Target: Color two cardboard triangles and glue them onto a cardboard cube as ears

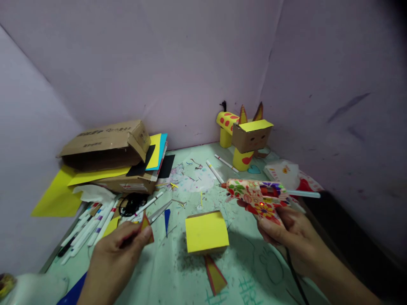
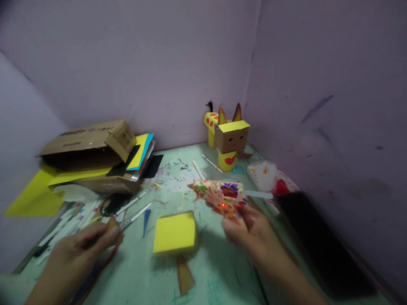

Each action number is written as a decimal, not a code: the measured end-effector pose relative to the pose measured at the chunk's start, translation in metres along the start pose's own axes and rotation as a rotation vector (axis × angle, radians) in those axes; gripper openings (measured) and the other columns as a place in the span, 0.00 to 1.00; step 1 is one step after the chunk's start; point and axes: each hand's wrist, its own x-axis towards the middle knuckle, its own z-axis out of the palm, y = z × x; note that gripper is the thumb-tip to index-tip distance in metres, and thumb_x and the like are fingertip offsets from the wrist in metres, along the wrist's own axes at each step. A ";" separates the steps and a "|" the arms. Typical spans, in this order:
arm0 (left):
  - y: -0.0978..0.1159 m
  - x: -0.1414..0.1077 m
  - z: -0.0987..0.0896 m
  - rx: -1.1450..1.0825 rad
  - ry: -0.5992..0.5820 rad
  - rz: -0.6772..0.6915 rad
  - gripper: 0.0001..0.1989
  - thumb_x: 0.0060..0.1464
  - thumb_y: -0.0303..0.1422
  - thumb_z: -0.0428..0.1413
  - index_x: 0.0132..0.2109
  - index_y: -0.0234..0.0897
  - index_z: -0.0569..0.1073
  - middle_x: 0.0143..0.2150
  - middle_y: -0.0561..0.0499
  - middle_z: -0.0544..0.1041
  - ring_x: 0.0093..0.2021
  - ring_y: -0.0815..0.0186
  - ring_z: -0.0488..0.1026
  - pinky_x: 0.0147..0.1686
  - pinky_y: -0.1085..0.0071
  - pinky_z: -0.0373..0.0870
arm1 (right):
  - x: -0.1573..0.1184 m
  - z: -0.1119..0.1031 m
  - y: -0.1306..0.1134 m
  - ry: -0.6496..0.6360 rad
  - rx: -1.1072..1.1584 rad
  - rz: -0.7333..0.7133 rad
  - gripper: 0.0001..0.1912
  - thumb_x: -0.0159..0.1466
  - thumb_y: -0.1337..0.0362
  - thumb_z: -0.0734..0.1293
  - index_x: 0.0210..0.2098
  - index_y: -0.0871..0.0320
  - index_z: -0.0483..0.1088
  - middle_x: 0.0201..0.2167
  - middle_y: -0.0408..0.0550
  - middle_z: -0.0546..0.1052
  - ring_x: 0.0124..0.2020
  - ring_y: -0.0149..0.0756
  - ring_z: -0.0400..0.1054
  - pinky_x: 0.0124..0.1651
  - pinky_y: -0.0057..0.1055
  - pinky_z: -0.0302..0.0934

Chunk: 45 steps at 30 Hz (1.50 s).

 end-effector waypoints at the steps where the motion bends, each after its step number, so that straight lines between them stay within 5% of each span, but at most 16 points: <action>1: 0.007 0.002 -0.004 -0.077 0.070 0.016 0.18 0.48 0.49 0.54 0.24 0.39 0.72 0.21 0.55 0.69 0.24 0.68 0.64 0.23 0.76 0.58 | 0.000 0.000 0.001 -0.007 -0.007 0.002 0.14 0.55 0.58 0.70 0.20 0.55 0.64 0.16 0.37 0.60 0.17 0.29 0.54 0.18 0.25 0.54; 4: 0.038 0.006 -0.006 -0.264 0.109 0.037 0.15 0.45 0.46 0.57 0.25 0.38 0.72 0.22 0.56 0.70 0.24 0.69 0.64 0.22 0.77 0.58 | 0.000 -0.001 0.001 -0.008 -0.041 -0.006 0.11 0.55 0.58 0.70 0.22 0.55 0.66 0.16 0.38 0.61 0.18 0.30 0.57 0.20 0.26 0.56; 7: 0.070 0.010 0.002 -0.422 0.022 0.066 0.11 0.47 0.41 0.58 0.31 0.38 0.73 0.26 0.55 0.74 0.27 0.68 0.68 0.27 0.76 0.64 | 0.000 -0.002 -0.003 -0.003 -0.120 -0.019 0.11 0.55 0.57 0.69 0.22 0.56 0.67 0.16 0.38 0.62 0.19 0.31 0.59 0.22 0.27 0.58; 11: 0.090 0.014 0.017 -0.521 -0.006 0.132 0.11 0.50 0.41 0.54 0.30 0.38 0.72 0.24 0.56 0.70 0.25 0.71 0.62 0.25 0.78 0.60 | 0.001 -0.007 -0.007 0.006 -0.185 -0.017 0.12 0.56 0.55 0.68 0.31 0.58 0.71 0.20 0.42 0.68 0.25 0.37 0.65 0.27 0.31 0.62; 16: 0.076 0.019 0.022 -0.397 -0.020 0.133 0.15 0.51 0.46 0.52 0.31 0.39 0.72 0.19 0.58 0.63 0.21 0.72 0.59 0.20 0.78 0.55 | 0.002 -0.007 -0.012 -0.009 -0.206 -0.054 0.13 0.58 0.54 0.67 0.33 0.58 0.71 0.26 0.45 0.71 0.33 0.41 0.68 0.33 0.33 0.65; 20: 0.062 0.025 0.020 -0.288 -0.063 0.182 0.16 0.52 0.47 0.52 0.28 0.39 0.70 0.19 0.57 0.66 0.21 0.71 0.63 0.20 0.78 0.60 | 0.002 -0.006 -0.014 -0.023 -0.255 -0.050 0.17 0.57 0.52 0.66 0.21 0.57 0.65 0.17 0.41 0.64 0.23 0.34 0.63 0.26 0.28 0.60; 25: 0.057 0.031 0.019 -0.248 -0.103 0.251 0.16 0.54 0.46 0.50 0.28 0.40 0.70 0.19 0.57 0.68 0.21 0.70 0.67 0.21 0.79 0.65 | 0.000 -0.009 -0.009 0.016 -0.211 -0.028 0.18 0.54 0.48 0.68 0.27 0.59 0.71 0.18 0.42 0.67 0.19 0.31 0.59 0.20 0.27 0.55; 30: 0.063 0.031 0.017 -0.229 -0.074 0.361 0.12 0.55 0.42 0.50 0.29 0.40 0.70 0.21 0.57 0.70 0.21 0.71 0.68 0.21 0.81 0.65 | -0.001 -0.006 -0.011 0.081 -0.123 -0.024 0.20 0.53 0.50 0.69 0.38 0.59 0.75 0.29 0.50 0.75 0.29 0.41 0.69 0.32 0.34 0.65; 35: 0.074 0.021 0.021 -0.273 0.012 0.349 0.07 0.52 0.37 0.54 0.30 0.42 0.74 0.22 0.58 0.73 0.21 0.73 0.67 0.21 0.82 0.63 | -0.002 -0.011 -0.011 -0.011 -0.208 0.034 0.21 0.56 0.51 0.68 0.42 0.60 0.74 0.28 0.50 0.77 0.42 0.51 0.71 0.45 0.41 0.66; 38: 0.079 0.017 0.029 -0.364 0.002 0.314 0.05 0.51 0.34 0.55 0.30 0.42 0.75 0.25 0.58 0.75 0.25 0.73 0.70 0.24 0.82 0.65 | -0.004 -0.014 -0.012 -0.075 -0.205 0.072 0.22 0.58 0.52 0.67 0.47 0.58 0.72 0.35 0.52 0.79 0.45 0.52 0.70 0.46 0.43 0.66; 41: 0.082 0.016 0.038 -0.391 -0.039 0.306 0.06 0.51 0.32 0.55 0.29 0.41 0.76 0.26 0.58 0.76 0.26 0.73 0.71 0.26 0.81 0.65 | -0.006 -0.013 -0.017 -0.148 -0.194 0.094 0.21 0.58 0.53 0.67 0.47 0.56 0.73 0.43 0.53 0.78 0.42 0.50 0.72 0.44 0.42 0.67; 45: 0.082 0.017 0.048 -0.406 -0.065 0.287 0.06 0.49 0.33 0.55 0.29 0.39 0.76 0.26 0.56 0.77 0.27 0.71 0.72 0.27 0.79 0.66 | -0.007 -0.011 -0.026 -0.188 -0.172 0.109 0.20 0.58 0.51 0.67 0.46 0.55 0.74 0.37 0.51 0.79 0.31 0.43 0.73 0.40 0.41 0.68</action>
